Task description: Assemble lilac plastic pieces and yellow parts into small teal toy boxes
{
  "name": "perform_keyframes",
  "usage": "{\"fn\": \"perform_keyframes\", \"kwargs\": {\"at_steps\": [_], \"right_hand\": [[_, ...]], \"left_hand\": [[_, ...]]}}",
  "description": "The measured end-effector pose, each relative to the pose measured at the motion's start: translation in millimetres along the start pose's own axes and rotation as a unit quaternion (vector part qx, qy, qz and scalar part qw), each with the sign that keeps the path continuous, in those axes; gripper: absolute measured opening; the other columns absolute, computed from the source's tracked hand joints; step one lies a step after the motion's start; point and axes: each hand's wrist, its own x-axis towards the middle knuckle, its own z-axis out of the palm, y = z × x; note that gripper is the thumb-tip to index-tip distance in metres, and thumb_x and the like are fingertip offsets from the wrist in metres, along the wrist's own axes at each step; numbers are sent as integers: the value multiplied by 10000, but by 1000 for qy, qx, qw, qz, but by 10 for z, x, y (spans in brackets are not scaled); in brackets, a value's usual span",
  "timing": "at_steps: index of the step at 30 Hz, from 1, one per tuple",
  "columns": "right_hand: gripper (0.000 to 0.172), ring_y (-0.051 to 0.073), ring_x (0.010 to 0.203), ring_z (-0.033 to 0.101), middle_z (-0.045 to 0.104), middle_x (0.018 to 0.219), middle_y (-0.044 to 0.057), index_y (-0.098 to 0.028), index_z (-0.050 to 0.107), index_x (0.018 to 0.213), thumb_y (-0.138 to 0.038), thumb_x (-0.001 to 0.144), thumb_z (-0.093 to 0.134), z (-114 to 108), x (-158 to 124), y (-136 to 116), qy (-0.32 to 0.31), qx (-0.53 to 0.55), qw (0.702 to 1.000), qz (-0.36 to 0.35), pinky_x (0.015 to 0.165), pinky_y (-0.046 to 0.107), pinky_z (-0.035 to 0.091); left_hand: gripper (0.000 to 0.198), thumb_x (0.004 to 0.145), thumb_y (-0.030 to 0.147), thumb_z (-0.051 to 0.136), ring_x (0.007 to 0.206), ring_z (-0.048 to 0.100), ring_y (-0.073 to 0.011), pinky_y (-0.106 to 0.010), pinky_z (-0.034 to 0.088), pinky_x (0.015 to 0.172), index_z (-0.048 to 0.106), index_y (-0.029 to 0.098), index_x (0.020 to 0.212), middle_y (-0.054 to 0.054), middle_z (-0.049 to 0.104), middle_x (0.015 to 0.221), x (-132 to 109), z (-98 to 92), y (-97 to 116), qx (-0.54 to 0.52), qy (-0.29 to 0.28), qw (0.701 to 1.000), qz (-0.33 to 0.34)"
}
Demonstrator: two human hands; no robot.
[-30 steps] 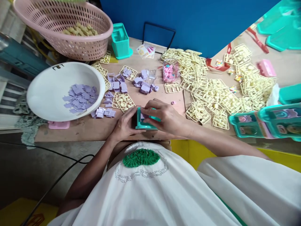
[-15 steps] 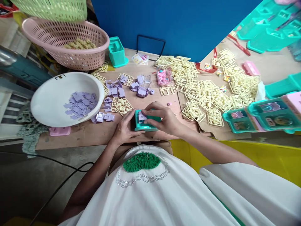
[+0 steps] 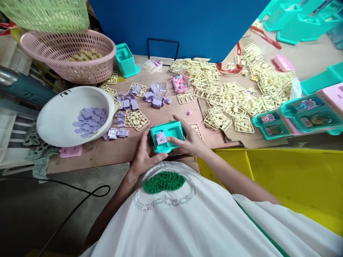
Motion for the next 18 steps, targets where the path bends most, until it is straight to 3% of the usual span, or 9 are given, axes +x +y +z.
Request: {"fn": "perform_keyframes", "kwargs": {"at_steps": [3, 6, 11, 18], "right_hand": [[1002, 364, 1396, 630, 671, 1503, 160, -221, 436, 1683, -651, 859, 808, 107, -31, -67, 16, 50, 999, 13, 1189, 567, 526], [1067, 361, 1490, 557, 559, 1644, 145, -247, 420, 1694, -686, 813, 834, 117, -47, -159, 2, 94, 995, 26, 1236, 553, 493], [1159, 376, 1621, 393, 452, 1732, 136, -263, 412, 1698, -698, 736, 888, 95, -68, -225, -8, 92, 995, 24, 1307, 566, 403], [1199, 370, 1660, 320, 372, 1777, 136, -277, 352, 1721, -796, 755, 836, 106, -113, -217, -18, 79, 997, 21, 1364, 570, 293]], "left_hand": [[577, 1077, 591, 516, 1412, 647, -280, -425, 588, 1147, 421, 269, 1546, -145, 599, 1550, -8, 110, 27, 14, 85, 996, -20], [473, 1079, 564, 525, 1299, 693, -258, -383, 602, 1087, 508, 248, 1431, -117, 667, 1420, -13, 179, 36, 24, 142, 989, -24], [562, 1039, 605, 583, 1305, 683, -266, -382, 594, 1093, 478, 246, 1457, -129, 628, 1461, -31, 189, 49, 22, 128, 991, -15], [645, 1027, 643, 572, 1396, 610, -318, -462, 527, 1174, 436, 229, 1502, -162, 582, 1494, -65, 238, -38, 50, 128, 990, 24]]}}
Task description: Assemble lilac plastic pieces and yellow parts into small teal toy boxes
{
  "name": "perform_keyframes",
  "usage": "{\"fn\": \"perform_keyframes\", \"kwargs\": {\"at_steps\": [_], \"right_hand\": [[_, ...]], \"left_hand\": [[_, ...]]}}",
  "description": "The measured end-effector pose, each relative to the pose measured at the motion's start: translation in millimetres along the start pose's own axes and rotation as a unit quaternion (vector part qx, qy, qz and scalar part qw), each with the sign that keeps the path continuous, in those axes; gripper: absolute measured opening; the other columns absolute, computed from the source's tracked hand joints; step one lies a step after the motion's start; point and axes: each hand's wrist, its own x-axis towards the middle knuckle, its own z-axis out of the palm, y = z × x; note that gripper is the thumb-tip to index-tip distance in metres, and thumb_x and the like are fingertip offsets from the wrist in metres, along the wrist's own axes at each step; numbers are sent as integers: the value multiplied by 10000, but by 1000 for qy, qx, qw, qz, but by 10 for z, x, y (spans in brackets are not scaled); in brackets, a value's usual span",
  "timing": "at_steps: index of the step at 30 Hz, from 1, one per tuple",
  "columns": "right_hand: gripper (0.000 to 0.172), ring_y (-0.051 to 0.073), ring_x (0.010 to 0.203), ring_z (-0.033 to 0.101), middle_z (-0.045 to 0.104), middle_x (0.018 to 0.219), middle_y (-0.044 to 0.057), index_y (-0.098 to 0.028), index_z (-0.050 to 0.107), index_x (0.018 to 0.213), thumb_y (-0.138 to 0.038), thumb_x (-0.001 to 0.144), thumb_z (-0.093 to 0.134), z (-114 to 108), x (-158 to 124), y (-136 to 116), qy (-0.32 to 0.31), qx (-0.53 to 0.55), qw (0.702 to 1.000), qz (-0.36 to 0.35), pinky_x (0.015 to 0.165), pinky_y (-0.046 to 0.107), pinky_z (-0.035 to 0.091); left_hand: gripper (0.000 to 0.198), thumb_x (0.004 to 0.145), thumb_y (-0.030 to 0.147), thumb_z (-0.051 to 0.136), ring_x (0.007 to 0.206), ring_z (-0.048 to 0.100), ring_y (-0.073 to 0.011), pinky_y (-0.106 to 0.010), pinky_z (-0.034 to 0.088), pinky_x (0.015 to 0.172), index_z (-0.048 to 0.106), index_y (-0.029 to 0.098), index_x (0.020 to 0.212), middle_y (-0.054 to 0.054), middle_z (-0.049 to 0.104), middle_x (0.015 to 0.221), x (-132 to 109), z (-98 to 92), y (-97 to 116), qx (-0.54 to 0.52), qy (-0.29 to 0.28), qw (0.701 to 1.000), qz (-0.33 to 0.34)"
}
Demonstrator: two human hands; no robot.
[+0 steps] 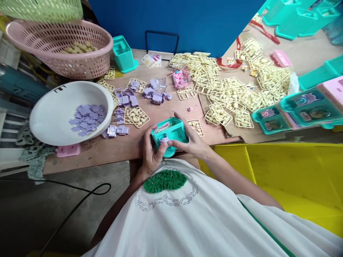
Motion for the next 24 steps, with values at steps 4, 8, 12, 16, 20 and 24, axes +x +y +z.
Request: {"fn": "perform_keyframes", "kwargs": {"at_steps": [4, 8, 12, 16, 20, 24], "right_hand": [[1225, 371, 1679, 268, 312, 1806, 100, -304, 325, 1731, -826, 743, 828, 0, -21, -22, 0, 0, 1000, 9, 1379, 558, 256], [1210, 378, 1647, 339, 348, 1787, 98, -311, 320, 1733, -781, 753, 851, 36, -52, -5, 15, -8, 1000, 25, 1373, 556, 275], [1205, 387, 1638, 353, 335, 1797, 78, -319, 344, 1723, -755, 733, 873, 66, -46, -16, 33, 1, 999, 27, 1372, 559, 284], [1221, 377, 1594, 430, 372, 1780, 59, -348, 340, 1722, -733, 702, 890, 50, 1, -73, 15, 44, 997, 63, 1305, 541, 420], [1227, 377, 1519, 519, 469, 1715, 77, -333, 357, 1716, -682, 680, 913, 19, 34, -61, 27, 51, 994, 88, 1287, 556, 437], [1189, 378, 1519, 512, 536, 1650, 115, -287, 390, 1704, -640, 700, 921, 42, 21, 36, 46, 22, 996, 75, 1318, 564, 378]], "left_hand": [[549, 1033, 626, 566, 1211, 665, -283, -424, 561, 1056, 499, 226, 1403, -126, 639, 1323, 11, 20, -27, 25, 22, 998, 45], [457, 1040, 621, 548, 1045, 671, -237, -365, 569, 934, 536, 229, 1272, -76, 650, 1150, 36, 41, -11, 43, 53, 995, 74], [443, 1036, 642, 553, 987, 661, -211, -330, 555, 896, 557, 237, 1214, -50, 647, 1096, 64, 69, -2, 33, 65, 996, 59], [476, 1069, 661, 468, 1121, 674, -224, -335, 546, 978, 569, 243, 1274, -80, 682, 1227, 94, 58, 18, 17, 57, 998, 9], [511, 1042, 679, 529, 1125, 683, -215, -315, 558, 974, 562, 243, 1308, -88, 685, 1265, 90, 28, 74, -18, 31, 999, -12], [503, 998, 663, 626, 1041, 683, -210, -318, 560, 932, 583, 218, 1229, -79, 691, 1154, 80, 62, 89, -23, 53, 998, -35]]}}
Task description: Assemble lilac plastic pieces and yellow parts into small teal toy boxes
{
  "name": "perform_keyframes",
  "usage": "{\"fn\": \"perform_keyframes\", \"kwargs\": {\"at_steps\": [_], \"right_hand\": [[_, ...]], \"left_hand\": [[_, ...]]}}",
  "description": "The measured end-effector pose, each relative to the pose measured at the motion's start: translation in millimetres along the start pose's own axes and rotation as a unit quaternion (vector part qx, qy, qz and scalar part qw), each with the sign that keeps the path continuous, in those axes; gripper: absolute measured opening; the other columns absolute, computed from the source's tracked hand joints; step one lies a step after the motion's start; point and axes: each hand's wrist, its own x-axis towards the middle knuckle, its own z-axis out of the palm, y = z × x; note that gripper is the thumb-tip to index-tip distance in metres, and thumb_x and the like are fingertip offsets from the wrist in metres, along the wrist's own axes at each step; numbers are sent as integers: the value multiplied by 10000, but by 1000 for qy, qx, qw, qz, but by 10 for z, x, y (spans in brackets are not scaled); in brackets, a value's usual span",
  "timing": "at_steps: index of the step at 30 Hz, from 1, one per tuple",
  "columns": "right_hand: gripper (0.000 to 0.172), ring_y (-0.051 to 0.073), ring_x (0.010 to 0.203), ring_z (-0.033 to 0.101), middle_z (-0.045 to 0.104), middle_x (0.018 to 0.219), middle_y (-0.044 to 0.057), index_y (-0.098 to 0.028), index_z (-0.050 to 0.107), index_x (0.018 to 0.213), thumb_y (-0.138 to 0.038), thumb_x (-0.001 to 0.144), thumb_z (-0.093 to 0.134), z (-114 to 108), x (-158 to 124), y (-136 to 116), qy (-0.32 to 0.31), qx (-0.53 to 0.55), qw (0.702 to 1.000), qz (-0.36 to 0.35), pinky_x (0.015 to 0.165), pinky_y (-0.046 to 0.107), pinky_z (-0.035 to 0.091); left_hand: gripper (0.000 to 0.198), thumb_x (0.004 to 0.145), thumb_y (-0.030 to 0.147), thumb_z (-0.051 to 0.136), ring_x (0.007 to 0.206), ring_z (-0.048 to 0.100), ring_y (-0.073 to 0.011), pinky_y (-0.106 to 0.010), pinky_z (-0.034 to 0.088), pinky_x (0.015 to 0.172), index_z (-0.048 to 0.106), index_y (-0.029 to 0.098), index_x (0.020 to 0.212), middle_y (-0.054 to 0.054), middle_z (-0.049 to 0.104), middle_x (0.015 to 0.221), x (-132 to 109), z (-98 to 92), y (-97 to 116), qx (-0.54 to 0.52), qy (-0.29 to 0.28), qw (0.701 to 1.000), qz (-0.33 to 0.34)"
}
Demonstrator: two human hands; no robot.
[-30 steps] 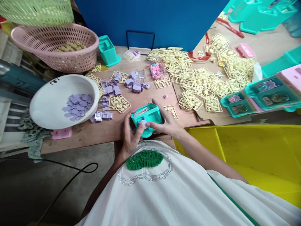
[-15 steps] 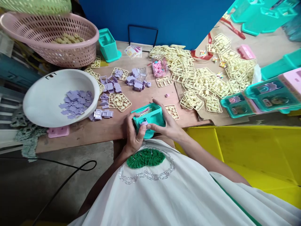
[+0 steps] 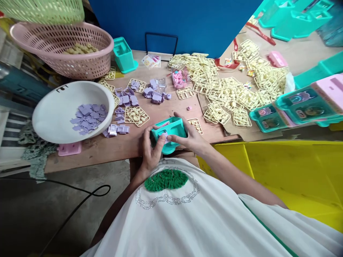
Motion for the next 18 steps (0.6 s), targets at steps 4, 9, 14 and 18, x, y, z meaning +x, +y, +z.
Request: {"fn": "perform_keyframes", "kwargs": {"at_steps": [4, 9, 14, 18], "right_hand": [[1083, 364, 1492, 542, 527, 1654, 136, -273, 412, 1690, -632, 781, 877, 63, -38, 75, 21, -29, 999, -39, 1270, 543, 440], [821, 317, 1325, 668, 624, 1545, 157, -299, 466, 1657, -536, 933, 772, -228, 209, 76, 65, -137, 971, -186, 1051, 466, 591], [297, 249, 924, 740, 787, 1095, 160, -161, 815, 1234, -223, 994, 651, -859, 734, -44, 146, -435, 869, -184, 885, 376, 579], [152, 235, 790, 720, 795, 858, 130, -132, 876, 965, -143, 877, 752, -975, 969, 3, 102, -485, 855, -151, 763, 316, 529]], "left_hand": [[507, 978, 700, 614, 959, 671, -204, -318, 558, 888, 585, 225, 1152, -48, 678, 1039, 17, 52, -44, 21, 43, 999, 8], [507, 995, 698, 583, 1174, 668, -258, -367, 542, 1033, 639, 235, 1196, -101, 711, 1241, 196, 15, -145, 34, 58, 998, -15], [537, 1005, 715, 553, 1036, 712, -245, -346, 577, 925, 687, 227, 1186, -87, 756, 1146, 451, -30, -198, 11, 49, 999, -20], [595, 994, 729, 559, 1124, 710, -258, -362, 575, 988, 667, 225, 1289, -106, 736, 1275, 445, -75, -218, -9, 18, 1000, -6]]}}
